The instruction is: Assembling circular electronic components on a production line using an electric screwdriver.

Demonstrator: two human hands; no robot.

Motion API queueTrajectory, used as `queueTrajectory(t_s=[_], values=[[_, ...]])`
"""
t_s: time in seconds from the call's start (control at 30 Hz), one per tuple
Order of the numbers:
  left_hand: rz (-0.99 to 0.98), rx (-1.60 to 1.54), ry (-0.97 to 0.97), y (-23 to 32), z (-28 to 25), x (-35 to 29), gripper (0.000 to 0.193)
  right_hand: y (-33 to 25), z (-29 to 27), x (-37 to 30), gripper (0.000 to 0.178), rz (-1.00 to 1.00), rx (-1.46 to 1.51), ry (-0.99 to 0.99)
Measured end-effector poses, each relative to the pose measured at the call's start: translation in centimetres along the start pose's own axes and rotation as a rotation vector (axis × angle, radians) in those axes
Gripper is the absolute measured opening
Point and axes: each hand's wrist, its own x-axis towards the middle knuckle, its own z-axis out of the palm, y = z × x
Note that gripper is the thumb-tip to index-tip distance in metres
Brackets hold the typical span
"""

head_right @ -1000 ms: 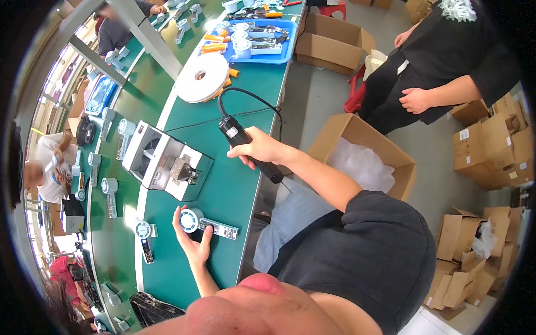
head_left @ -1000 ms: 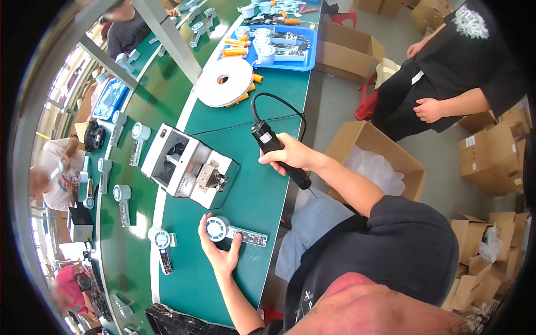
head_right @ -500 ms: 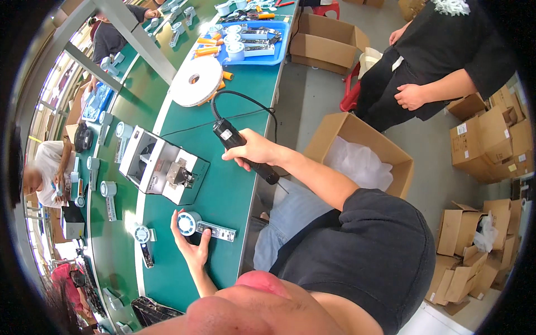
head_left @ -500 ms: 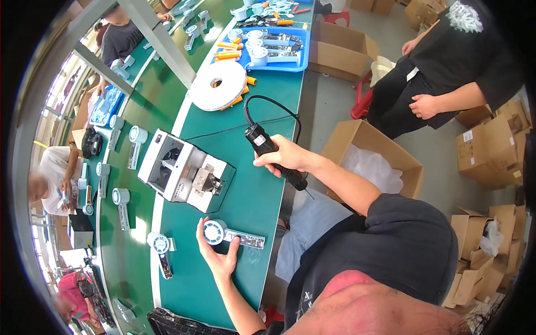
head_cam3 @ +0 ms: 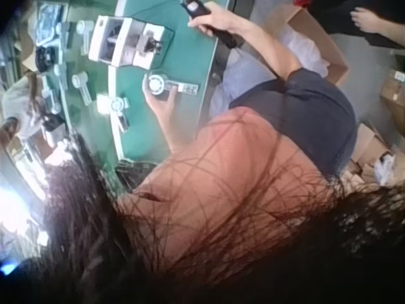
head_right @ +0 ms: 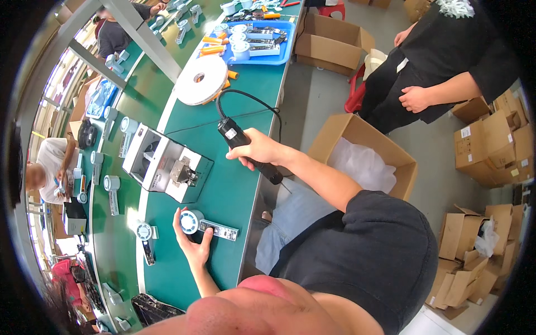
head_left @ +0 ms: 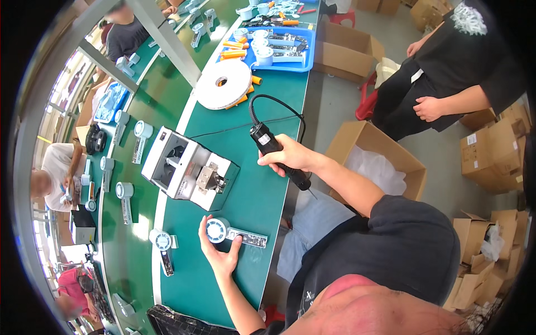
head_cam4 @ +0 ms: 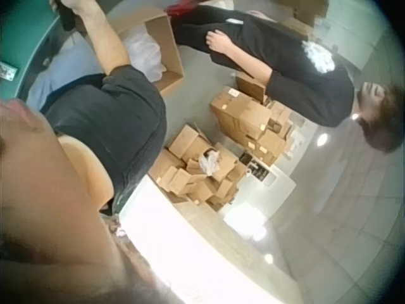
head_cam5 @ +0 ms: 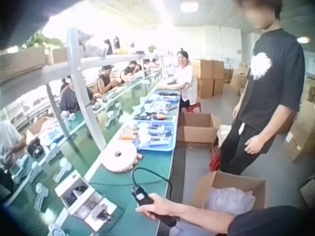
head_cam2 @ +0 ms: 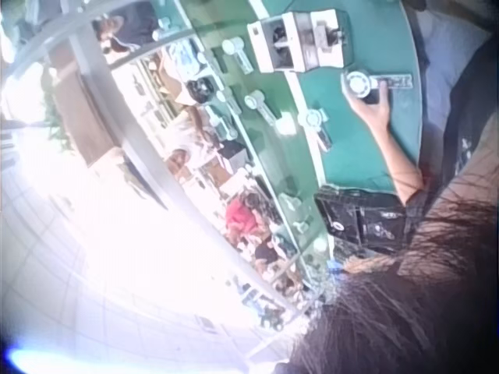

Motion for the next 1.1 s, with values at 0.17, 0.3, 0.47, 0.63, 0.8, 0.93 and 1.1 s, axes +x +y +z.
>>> queueTrajectory(t_s=[0.17, 0.3, 0.47, 0.63, 0.8, 0.93, 1.1], values=[[0.011, 0.027, -0.004, 0.46, 0.07, 0.11, 0.094, -0.03, 0.05, -0.11, 0.022, -0.005, 0.001, -0.009], [-0.001, 0.009, 0.016, 0.37, 0.13, 0.14, 0.096, -0.34, 0.07, -0.15, 0.022, -0.011, -0.006, -0.013], [-0.017, 0.009, 0.024, 0.58, 0.27, 0.13, 0.096, -0.12, -0.11, -0.11, 0.023, -0.017, -0.009, -0.017], [-0.026, -0.014, 0.015, 0.64, 0.20, 0.08, 0.093, 0.00, -0.14, -0.03, 0.023, -0.020, -0.005, -0.022], [-0.037, -0.037, 0.030, 0.56, 0.16, 0.12, 0.095, 0.11, -0.12, -0.02, 0.023, -0.022, 0.000, -0.017], [-0.015, -0.015, 0.033, 0.20, 0.14, 0.07, 0.095, 0.04, -0.09, -0.08, 0.023, -0.017, 0.012, -0.017], [-0.027, -0.038, -0.003, 0.07, 0.02, -0.02, 0.096, 0.12, -0.24, -0.04, 0.021, -0.015, -0.003, -0.014]])
